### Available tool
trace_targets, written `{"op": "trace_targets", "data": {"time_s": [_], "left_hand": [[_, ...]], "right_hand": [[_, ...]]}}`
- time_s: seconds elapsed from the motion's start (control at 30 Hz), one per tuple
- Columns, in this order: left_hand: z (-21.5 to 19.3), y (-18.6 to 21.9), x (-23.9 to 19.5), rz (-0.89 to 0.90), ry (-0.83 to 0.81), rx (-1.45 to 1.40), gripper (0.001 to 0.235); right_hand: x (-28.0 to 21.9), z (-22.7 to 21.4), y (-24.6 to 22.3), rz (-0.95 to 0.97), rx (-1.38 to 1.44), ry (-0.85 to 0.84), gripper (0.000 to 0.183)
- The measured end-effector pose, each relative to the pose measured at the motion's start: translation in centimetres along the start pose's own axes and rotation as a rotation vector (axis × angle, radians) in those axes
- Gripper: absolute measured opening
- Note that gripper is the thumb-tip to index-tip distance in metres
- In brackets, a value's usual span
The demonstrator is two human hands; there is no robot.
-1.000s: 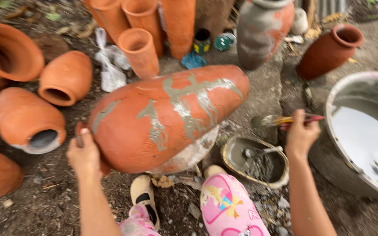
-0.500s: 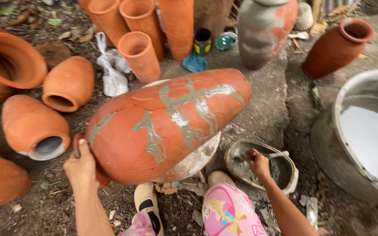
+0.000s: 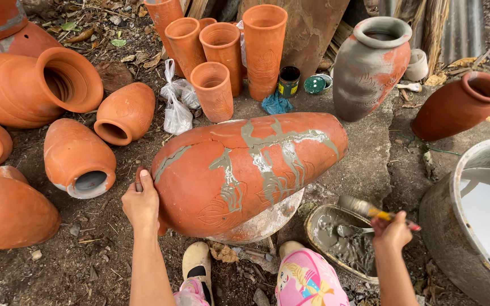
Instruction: The person applies a grey adhesive mixture to the cracks of a large clay jar using a brush, dipping the brush into a small container of the mixture repeatedly while rotating the jar by hand.
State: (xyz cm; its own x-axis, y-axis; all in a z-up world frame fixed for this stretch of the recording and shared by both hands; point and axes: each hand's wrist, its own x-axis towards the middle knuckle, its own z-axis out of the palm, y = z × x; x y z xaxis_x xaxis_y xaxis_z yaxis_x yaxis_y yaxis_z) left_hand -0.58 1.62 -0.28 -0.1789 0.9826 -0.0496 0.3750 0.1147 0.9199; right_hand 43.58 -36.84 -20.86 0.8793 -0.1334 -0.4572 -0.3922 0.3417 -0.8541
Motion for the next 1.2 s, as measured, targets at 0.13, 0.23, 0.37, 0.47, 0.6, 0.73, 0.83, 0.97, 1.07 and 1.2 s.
{"op": "trace_targets", "data": {"time_s": [0.13,0.23,0.37,0.47,0.6,0.73,0.83,0.97,1.07,1.2], "left_hand": [[-0.1,0.3,-0.7,0.060,0.037,-0.033,0.050],[-0.1,0.5,-0.8,0.001,0.047,0.007,0.051],[-0.2,0.6,-1.3,-0.070,0.036,0.030,0.051],[-0.5,0.8,-1.5,-0.128,-0.002,0.066,0.052],[-0.4,0.9,-1.5,-0.154,-0.014,0.038,0.049],[-0.3,0.6,-1.2,-0.133,-0.001,0.026,0.049],[-0.2,0.7,-1.1,-0.143,0.001,0.020,0.048],[-0.3,0.7,-1.3,-0.152,-0.007,0.029,0.050],[-0.2,0.6,-1.2,-0.129,0.000,0.016,0.049],[-0.3,0.8,-1.3,-0.140,0.000,0.026,0.047]], "right_hand": [[-6.3,5.3,-8.6,-0.127,0.265,-0.445,0.029],[-13.4,11.2,-13.2,-0.151,0.222,-0.637,0.028],[-22.8,17.3,-14.9,-0.235,0.171,-0.918,0.025],[-27.3,19.9,-14.7,-0.366,0.052,-1.060,0.024],[-30.0,21.2,-13.8,-0.484,-0.083,-1.133,0.026],[-31.2,22.1,-13.5,-0.546,-0.111,-1.173,0.025],[-31.6,22.4,-13.9,-0.572,-0.136,-1.167,0.024],[-32.3,22.8,-14.0,-0.584,-0.139,-1.171,0.025],[-32.8,23.1,-13.9,-0.599,-0.225,-1.169,0.024],[-32.9,22.8,-14.5,-0.635,-0.248,-1.143,0.024]]}}
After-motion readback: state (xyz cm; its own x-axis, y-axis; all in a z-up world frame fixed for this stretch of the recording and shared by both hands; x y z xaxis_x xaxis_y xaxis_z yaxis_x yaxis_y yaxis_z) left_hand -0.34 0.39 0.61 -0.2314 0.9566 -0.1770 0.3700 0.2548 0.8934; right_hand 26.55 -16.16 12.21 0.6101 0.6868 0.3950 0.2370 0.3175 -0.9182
